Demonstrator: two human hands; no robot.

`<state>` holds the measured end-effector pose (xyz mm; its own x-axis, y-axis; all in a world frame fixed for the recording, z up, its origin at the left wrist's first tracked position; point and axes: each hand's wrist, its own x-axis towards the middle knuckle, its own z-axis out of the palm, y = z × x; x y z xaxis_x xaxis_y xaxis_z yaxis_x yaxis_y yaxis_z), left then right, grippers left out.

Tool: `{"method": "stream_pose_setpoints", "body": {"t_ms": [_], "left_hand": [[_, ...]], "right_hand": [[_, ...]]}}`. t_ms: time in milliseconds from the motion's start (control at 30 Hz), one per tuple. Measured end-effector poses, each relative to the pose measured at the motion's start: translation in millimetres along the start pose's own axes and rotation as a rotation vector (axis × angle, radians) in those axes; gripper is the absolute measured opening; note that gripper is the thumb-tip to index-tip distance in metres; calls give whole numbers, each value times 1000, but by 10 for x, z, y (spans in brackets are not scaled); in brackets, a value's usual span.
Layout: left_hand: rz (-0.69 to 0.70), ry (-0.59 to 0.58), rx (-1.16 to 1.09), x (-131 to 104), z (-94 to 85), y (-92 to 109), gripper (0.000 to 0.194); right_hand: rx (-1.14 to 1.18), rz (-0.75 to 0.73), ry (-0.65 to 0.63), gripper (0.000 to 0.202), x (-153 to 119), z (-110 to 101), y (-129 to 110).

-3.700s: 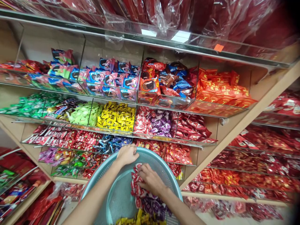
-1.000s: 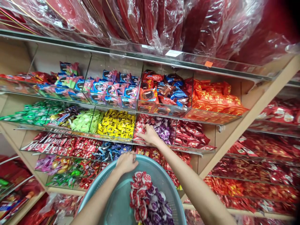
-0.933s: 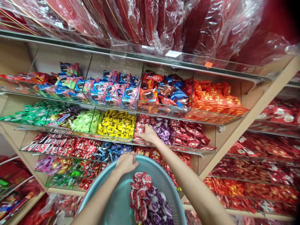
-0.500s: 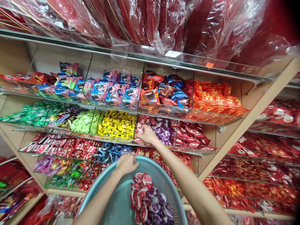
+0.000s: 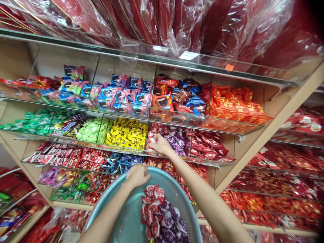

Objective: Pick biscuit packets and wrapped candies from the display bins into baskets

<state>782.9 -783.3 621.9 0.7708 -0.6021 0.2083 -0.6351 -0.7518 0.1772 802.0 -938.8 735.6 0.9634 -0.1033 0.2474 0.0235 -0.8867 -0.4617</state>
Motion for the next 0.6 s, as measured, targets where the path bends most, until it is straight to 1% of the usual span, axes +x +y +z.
{"method": "stream_pose_setpoints", "body": {"t_ms": [67, 167, 267, 333, 433, 600], "left_hand": [[6, 8, 4, 0, 3, -2, 20], [10, 15, 14, 2, 8, -3, 21], [6, 14, 23, 3, 7, 3, 21], [-5, 4, 23, 3, 2, 10, 21], [-19, -6, 20, 2, -4, 16, 19], [2, 4, 27, 2, 5, 2, 20]], "right_hand": [[-1, 5, -8, 48, -9, -21, 10], [-51, 39, -28, 53, -12, -23, -20], [-137, 44, 9, 54, -11, 12, -76], [-156, 42, 47, 49, -8, 40, -95], [-92, 70, 83, 40, 2, 57, -70], [-15, 73, 105, 32, 3, -29, 38]]}}
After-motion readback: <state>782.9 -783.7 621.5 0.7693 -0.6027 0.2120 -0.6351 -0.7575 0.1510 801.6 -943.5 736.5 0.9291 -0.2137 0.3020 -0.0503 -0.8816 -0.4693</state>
